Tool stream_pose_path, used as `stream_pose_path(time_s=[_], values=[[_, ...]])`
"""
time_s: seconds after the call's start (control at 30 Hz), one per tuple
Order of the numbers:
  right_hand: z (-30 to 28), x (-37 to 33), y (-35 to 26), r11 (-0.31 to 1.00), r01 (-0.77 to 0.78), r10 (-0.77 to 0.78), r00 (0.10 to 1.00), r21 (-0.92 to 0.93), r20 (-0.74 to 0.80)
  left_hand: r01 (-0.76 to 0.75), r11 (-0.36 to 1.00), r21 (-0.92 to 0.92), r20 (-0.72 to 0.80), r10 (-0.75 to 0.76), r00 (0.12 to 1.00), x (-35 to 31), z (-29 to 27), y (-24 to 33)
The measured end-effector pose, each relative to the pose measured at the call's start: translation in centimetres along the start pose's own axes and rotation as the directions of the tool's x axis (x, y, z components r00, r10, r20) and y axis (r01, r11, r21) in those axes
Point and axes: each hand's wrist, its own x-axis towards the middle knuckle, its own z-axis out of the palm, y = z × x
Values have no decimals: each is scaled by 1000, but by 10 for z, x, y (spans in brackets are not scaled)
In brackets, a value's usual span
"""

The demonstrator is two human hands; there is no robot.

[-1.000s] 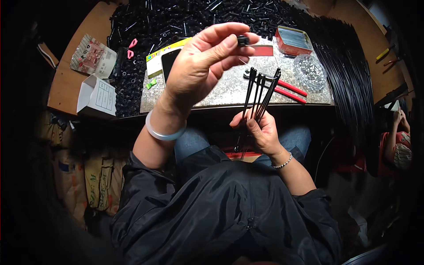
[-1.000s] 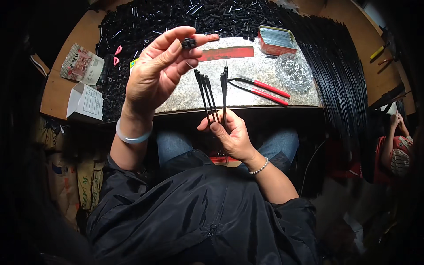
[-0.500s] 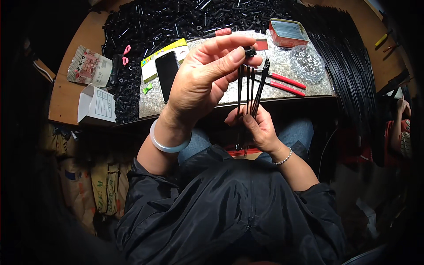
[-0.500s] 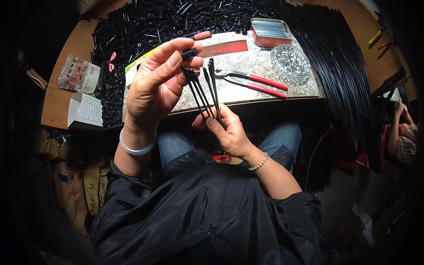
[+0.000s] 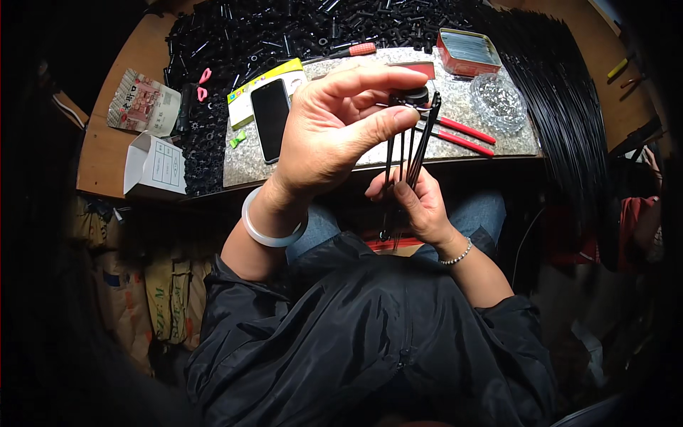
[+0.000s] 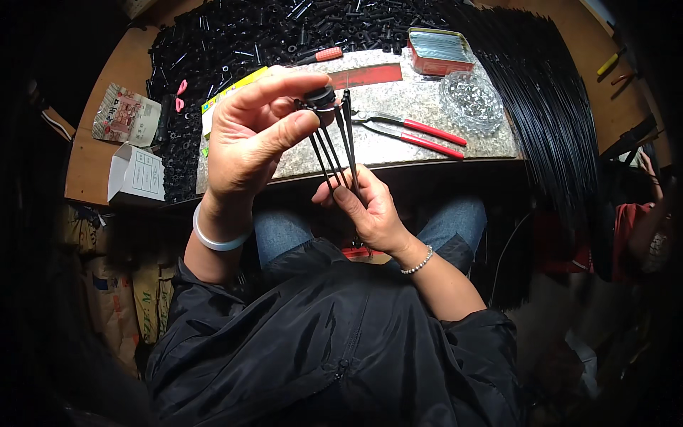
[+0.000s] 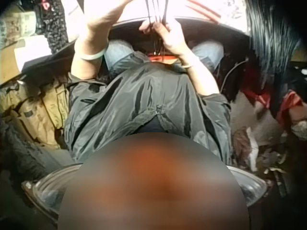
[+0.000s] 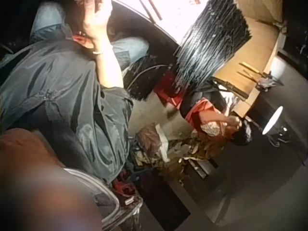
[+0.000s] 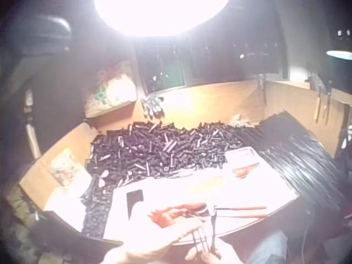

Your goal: Assembling multiple electrical components and rods into a central connector housing using pliers.

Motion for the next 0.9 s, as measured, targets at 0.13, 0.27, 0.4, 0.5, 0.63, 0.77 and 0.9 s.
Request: stream_pose_path(time_s=[0.13, 0.27, 0.4, 0.5, 0.63, 0.77, 0.9], values=[[-2, 1, -1, 1000, 8, -7, 1000, -24, 27, 4, 998, 69, 25, -5, 1000, 1, -2, 3], [-7, 13, -19, 998, 68, -66, 993, -15, 94, 91, 995, 45, 34, -93, 995, 0, 0, 9], [-4, 30, -47, 961, 72, -102, 990, 268, 101, 108, 992, 58, 67, -111, 992, -1, 0, 12], [-8, 33, -53, 955, 23, -46, 996, 297, 71, 92, 995, 31, 60, -94, 994, -1, 3, 11], [-2, 35, -58, 912, -56, 40, 998, 406, 47, 80, 996, 31, 55, -81, 995, -1, 2, 10], [-6, 34, -55, 900, -102, 93, 995, 424, 43, 89, 996, 25, 25, -90, 996, 0, 6, 12], [-8, 34, -58, 889, -86, 54, 995, 449, 84, 103, 994, 49, 6, -103, 995, 0, 9, 14]])
